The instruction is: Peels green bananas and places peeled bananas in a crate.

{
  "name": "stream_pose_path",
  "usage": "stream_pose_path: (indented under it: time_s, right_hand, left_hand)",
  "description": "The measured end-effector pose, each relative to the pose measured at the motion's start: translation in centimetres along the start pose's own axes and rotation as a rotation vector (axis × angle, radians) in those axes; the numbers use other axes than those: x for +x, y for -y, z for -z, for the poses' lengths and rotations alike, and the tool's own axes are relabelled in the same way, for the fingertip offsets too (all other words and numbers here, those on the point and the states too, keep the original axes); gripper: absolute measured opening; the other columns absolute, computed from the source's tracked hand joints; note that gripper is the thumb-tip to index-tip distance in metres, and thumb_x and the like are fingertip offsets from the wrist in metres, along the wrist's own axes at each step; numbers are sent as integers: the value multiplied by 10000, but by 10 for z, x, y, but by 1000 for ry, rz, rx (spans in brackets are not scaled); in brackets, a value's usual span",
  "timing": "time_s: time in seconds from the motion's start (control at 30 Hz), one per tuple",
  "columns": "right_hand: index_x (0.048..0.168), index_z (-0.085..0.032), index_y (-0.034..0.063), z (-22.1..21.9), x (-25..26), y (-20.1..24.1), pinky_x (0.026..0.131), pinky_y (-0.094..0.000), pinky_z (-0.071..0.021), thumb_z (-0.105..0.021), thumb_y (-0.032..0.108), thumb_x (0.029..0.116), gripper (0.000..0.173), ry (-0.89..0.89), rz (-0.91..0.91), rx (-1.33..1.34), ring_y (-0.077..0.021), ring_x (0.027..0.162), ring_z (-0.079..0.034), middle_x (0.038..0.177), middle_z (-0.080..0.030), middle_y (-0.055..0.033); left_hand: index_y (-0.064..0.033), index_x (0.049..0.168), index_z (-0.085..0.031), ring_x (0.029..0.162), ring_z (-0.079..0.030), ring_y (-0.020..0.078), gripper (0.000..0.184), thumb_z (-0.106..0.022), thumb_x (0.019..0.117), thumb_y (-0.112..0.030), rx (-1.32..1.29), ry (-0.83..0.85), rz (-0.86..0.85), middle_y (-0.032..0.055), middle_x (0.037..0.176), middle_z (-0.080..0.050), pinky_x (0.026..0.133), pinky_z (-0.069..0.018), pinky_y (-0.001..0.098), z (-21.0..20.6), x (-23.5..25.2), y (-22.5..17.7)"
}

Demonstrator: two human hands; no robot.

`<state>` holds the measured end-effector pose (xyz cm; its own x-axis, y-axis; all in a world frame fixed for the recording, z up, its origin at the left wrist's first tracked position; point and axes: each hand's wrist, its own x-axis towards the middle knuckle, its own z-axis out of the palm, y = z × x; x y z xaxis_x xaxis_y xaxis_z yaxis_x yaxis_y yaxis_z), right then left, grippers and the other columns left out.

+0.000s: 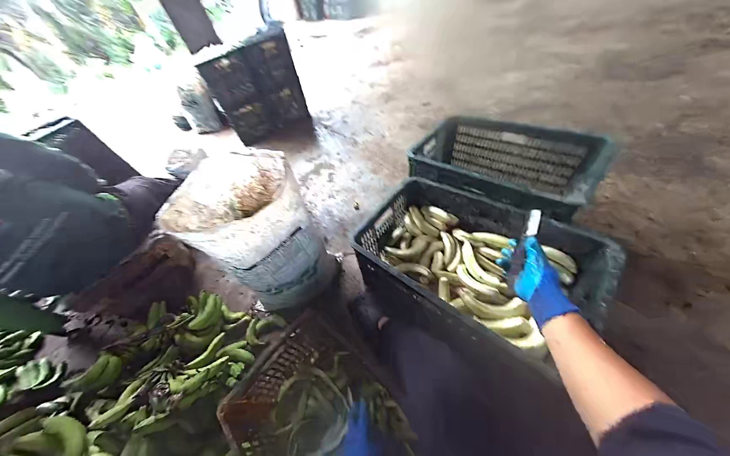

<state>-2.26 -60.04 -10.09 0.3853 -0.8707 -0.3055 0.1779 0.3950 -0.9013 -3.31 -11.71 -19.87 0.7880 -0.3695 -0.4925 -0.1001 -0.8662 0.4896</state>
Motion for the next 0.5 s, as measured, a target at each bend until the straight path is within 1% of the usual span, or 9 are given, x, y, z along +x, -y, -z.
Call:
stream_pose_path:
  time_s: [0.03, 0.07, 0.1, 0.17, 0.23, 0.33, 0.4, 0.47, 0.5]
  right_hand:
    - [1375, -531, 121, -10, -9, 6, 643, -301, -534, -346, 466, 1107, 475, 65, 6, 3, -132, 737, -623, 1032, -651, -36]
    - [1374, -530, 125, -21, -20, 11, 613, -280, -536, -335, 447, 1113, 457, 137, 20, 0, -120, 712, -630, 1020, -669, -24]
    - [1360, -538, 128, -32, -33, 16, 589, -260, -540, -318, 428, 1119, 443, 209, 31, -7, -108, 686, -640, 996, -687, -13]
    - [1335, -556, 126, -55, -64, 23, 563, -238, -541, -283, 398, 1127, 437, 357, 51, -19, -93, 653, -650, 965, -718, -2]
    - [1341, -554, 106, -75, -98, 28, 577, -245, -560, -256, 380, 1126, 458, 524, 80, -27, -101, 657, -659, 987, -728, -11]
    - [1360, -554, 91, -95, -142, 29, 641, -253, -587, -287, 353, 1101, 455, 782, 170, -33, -108, 725, -680, 1085, -724, -26]
    - [1331, -598, 134, -104, -166, 27, 644, -245, -585, -316, 354, 1095, 429, 864, 180, -65, -95, 738, -681, 1128, -725, -14]
    - [1361, -595, 199, -107, -181, 22, 655, -232, -578, -312, 388, 1103, 426, 947, 173, -102, -72, 781, -678, 1172, -708, 34]
    - [1379, -583, 215, -109, -188, 20, 653, -226, -578, -304, 400, 1107, 432, 973, 173, -107, -63, 790, -679, 1180, -703, 49]
  left_hand:
    - [-122, 1521, -475, 1331, -518, 450, 633, -685, 930, -213, 34, -10, -6, 248, 1578, -374, 1021, -481, 636, -6, 0, -3]
    - [-137, 1406, -609, 1258, -578, 429, 492, -674, 926, -226, 106, -11, 9, 223, 1511, -470, 961, -515, 632, -11, 2, -4]
    - [-160, 1311, -679, 1210, -608, 408, 399, -666, 917, -224, 179, 19, 42, 192, 1464, -521, 924, -535, 623, -12, 4, -5]
    - [-169, 1222, -721, 1188, -620, 397, 313, -648, 917, -176, 216, 67, 111, 176, 1411, -567, 925, -533, 616, -1, 5, -10]
    - [-157, 1217, -719, 1217, -608, 392, 300, -648, 925, -176, 139, 48, 142, 183, 1394, -581, 971, -517, 610, 21, 1, -10]
    - [-71, 1184, -727, 1157, -640, 334, 300, -696, 888, -105, -191, -182, -6, 192, 1247, -661, 994, -521, 536, 80, -26, -15]
    - [1, 1170, -690, 956, -701, 217, 300, -676, 871, -14, -657, -383, -218, 132, 1111, -712, 845, -603, 402, 125, -68, -23]
    - [12, 1340, -564, 852, -699, 205, 459, -659, 891, 13, -1083, -482, -423, 127, 1098, -698, 743, -622, 379, 163, -116, -29]
    - [-23, 1444, -474, 842, -696, 211, 588, -680, 894, -7, -1143, -498, -483, 121, 1105, -690, 725, -623, 387, 180, -140, -26]
